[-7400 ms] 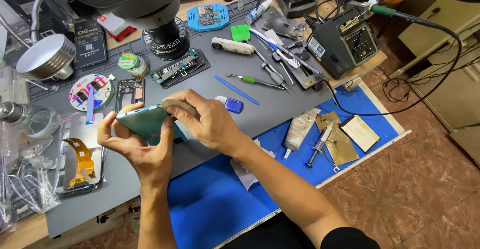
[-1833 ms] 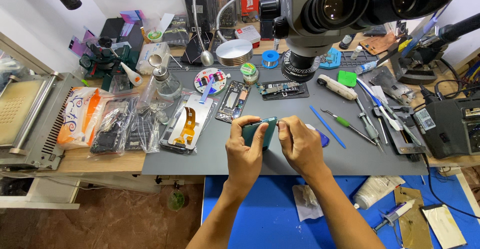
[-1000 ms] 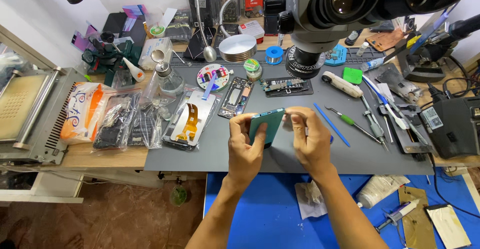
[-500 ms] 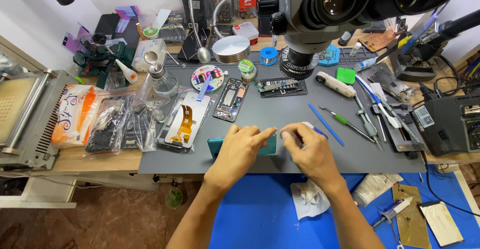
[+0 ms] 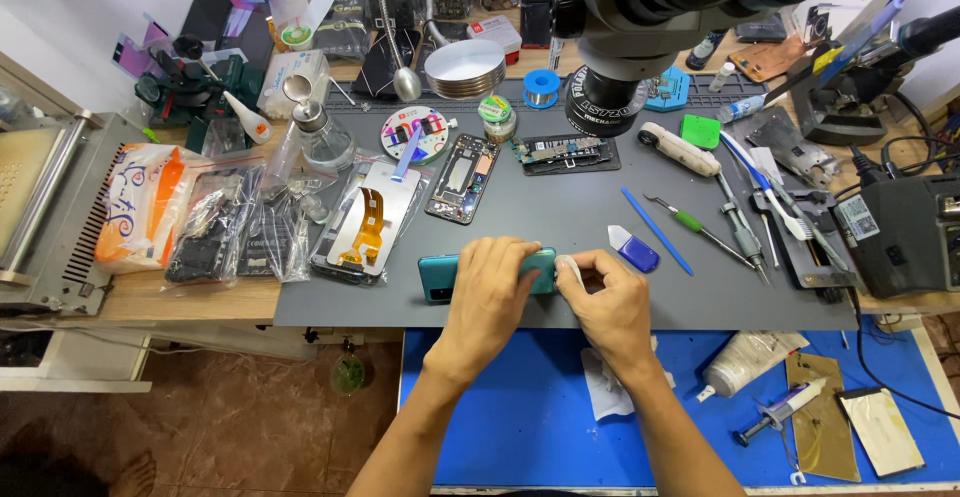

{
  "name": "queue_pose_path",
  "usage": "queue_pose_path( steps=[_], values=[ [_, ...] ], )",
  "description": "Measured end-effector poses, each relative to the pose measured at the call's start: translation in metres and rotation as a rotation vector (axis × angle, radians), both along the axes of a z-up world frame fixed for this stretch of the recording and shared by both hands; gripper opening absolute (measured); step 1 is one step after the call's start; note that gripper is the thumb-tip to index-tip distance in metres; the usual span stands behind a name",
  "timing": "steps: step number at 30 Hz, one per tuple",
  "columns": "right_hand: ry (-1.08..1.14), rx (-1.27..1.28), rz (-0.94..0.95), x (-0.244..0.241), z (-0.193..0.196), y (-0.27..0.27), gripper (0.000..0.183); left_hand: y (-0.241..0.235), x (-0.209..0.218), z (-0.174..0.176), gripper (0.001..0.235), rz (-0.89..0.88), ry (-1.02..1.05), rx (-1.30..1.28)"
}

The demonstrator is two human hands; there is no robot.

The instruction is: The person cleans the back of a teal smartphone using a white cloth. They wipe the entire back surface, including the camera area, and then clean the side edges of the device.

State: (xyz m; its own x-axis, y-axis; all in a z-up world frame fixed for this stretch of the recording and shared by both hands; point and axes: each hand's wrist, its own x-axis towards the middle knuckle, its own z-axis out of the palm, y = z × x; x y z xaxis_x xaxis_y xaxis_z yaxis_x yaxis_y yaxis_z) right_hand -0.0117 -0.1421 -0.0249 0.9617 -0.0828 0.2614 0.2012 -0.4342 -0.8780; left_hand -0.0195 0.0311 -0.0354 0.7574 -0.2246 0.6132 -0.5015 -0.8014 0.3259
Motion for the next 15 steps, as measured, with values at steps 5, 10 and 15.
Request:
queue_pose_path(
  steps=[5,10,15],
  values=[
    [0.007,-0.004,-0.04,-0.004,0.0,0.005,0.008,-0.003,-0.003,-0.006,0.036,0.019,-0.053,-0.024],
    [-0.093,0.008,-0.085,-0.009,-0.01,0.01,0.009,-0.007,-0.007,-0.005,0.035,0.025,-0.124,-0.042],
    [-0.283,-0.094,-0.176,-0.018,-0.007,0.024,0.016,-0.013,-0.006,-0.011,0.031,0.054,-0.235,-0.091]
  ],
)
